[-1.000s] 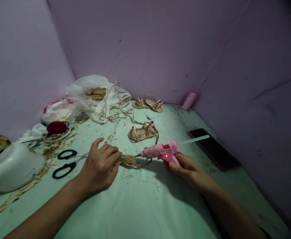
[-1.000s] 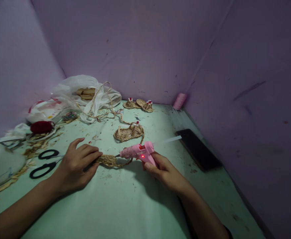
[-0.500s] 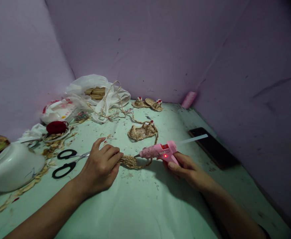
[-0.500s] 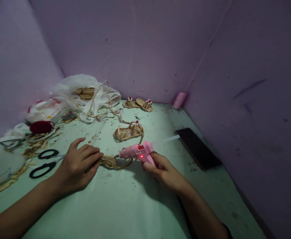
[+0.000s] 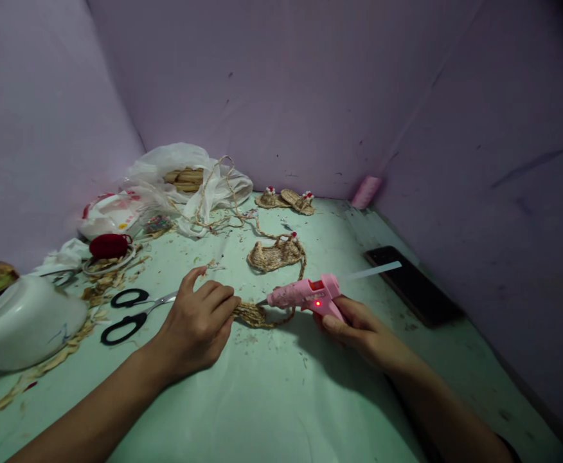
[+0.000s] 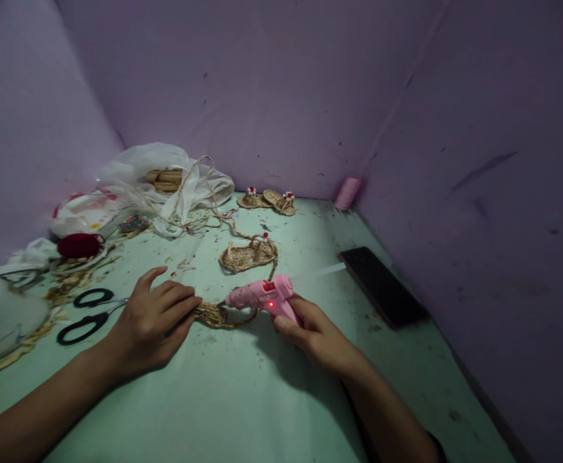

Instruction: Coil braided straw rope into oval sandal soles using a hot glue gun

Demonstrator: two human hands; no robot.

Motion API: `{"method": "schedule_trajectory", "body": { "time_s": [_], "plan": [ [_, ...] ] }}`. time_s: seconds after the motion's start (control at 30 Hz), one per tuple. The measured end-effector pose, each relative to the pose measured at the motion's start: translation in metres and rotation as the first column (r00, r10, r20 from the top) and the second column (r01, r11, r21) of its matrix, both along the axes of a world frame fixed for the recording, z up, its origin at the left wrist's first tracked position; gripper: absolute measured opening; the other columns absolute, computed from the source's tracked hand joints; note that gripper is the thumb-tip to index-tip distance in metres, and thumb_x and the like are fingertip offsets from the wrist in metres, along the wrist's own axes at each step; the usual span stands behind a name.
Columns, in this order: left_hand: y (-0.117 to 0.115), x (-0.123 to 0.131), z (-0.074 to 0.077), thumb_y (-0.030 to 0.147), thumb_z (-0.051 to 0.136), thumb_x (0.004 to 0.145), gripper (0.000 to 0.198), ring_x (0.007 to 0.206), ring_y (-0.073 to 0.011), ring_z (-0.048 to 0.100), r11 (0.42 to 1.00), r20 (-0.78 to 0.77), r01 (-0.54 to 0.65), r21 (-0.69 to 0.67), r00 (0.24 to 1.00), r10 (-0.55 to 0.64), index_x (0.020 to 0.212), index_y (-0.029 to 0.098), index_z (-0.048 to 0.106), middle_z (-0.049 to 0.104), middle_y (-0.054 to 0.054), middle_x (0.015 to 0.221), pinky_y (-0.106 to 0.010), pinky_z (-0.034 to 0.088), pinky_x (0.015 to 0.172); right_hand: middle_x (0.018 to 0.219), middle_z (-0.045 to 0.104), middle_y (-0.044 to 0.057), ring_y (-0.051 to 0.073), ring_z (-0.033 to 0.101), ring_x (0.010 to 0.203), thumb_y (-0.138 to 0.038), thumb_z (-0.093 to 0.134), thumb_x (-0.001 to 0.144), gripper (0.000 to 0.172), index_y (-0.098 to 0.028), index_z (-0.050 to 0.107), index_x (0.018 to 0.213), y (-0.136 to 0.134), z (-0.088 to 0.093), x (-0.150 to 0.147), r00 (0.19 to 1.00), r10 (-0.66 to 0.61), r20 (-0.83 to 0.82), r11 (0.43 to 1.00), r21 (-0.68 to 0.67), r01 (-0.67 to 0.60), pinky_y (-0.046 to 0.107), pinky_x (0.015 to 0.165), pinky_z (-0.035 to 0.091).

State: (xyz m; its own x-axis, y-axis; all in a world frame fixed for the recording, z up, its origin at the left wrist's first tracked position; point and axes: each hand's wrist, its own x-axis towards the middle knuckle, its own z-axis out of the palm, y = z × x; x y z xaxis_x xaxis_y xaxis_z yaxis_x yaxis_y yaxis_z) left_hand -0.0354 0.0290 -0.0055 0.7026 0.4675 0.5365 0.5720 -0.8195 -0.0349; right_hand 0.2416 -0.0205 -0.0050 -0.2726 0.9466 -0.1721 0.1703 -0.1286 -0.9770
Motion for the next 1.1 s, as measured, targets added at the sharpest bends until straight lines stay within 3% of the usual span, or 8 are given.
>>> {"method": "schedule_trajectory", "body": {
  "time_s": [0.77, 0.83, 0.9, 1.0, 1.1],
  "plan": [
    [-0.001, -0.001, -0.001, 0.009, 0.054, 0.078, 0.019, 0.08, -0.0198, 0.06, 1.0, -0.019, 0.01, -0.001, 1.0, -0.01, 0.095, 0.015, 0.061, 0.068, -0.007, 0.088, -0.054, 0.032, 0.099, 0.056, 0.037, -0.006, 0.008, 0.031, 0.048, -0.057, 0.06, 0.075, 0.04, -0.018, 0.05, 0.072, -0.001, -0.003, -0.005, 0.999, -0.039, 0.0, 0.999, 0.038, 0.039, 0.023, 0.043, 0.022],
    [-0.002, -0.001, -0.001, 0.01, 0.054, 0.078, 0.019, 0.079, -0.0192, 0.06, 0.999, -0.012, 0.016, -0.034, 1.0, -0.016, 0.094, 0.015, 0.062, 0.067, -0.007, 0.087, -0.054, 0.031, 0.1, 0.053, 0.043, -0.005, 0.009, 0.036, 0.047, -0.054, 0.061, 0.074, 0.038, -0.017, 0.056, 0.075, 0.001, 0.001, -0.002, 0.994, -0.113, -0.002, 0.991, 0.068, 0.113, 0.023, 0.042, 0.025],
    [-0.003, -0.001, 0.0, 0.01, 0.054, 0.076, 0.019, 0.077, -0.0186, 0.059, 0.996, 0.002, 0.024, -0.083, 1.0, -0.024, 0.093, 0.015, 0.062, 0.066, -0.006, 0.086, -0.054, 0.031, 0.101, 0.05, 0.048, -0.004, 0.009, 0.038, 0.044, -0.05, 0.066, 0.068, 0.037, -0.016, 0.061, 0.079, 0.004, 0.006, 0.003, 0.959, -0.276, -0.063, 0.957, 0.072, 0.28, 0.023, 0.04, 0.027],
    [-0.006, -0.001, 0.002, 0.011, 0.054, 0.075, 0.018, 0.074, -0.0177, 0.058, 0.987, 0.037, 0.033, -0.16, 0.999, -0.027, 0.09, 0.015, 0.063, 0.065, -0.006, 0.083, -0.053, 0.03, 0.101, 0.047, 0.052, -0.002, 0.009, 0.041, 0.04, -0.045, 0.069, 0.062, 0.036, -0.015, 0.062, 0.08, 0.014, 0.008, 0.012, 0.832, -0.532, -0.158, 0.843, -0.007, 0.538, 0.021, 0.035, 0.028],
    [-0.009, -0.001, 0.003, 0.013, 0.054, 0.074, 0.017, 0.074, -0.0177, 0.057, 0.972, 0.04, 0.029, -0.233, 0.999, -0.02, 0.087, 0.015, 0.064, 0.064, -0.005, 0.08, -0.053, 0.028, 0.102, 0.049, 0.054, -0.002, 0.009, 0.044, 0.039, -0.038, 0.065, 0.069, 0.023, -0.016, 0.061, 0.074, 0.028, 0.003, 0.021, 0.739, -0.659, -0.139, 0.751, -0.076, 0.655, 0.019, 0.033, 0.035]
  ]
}}
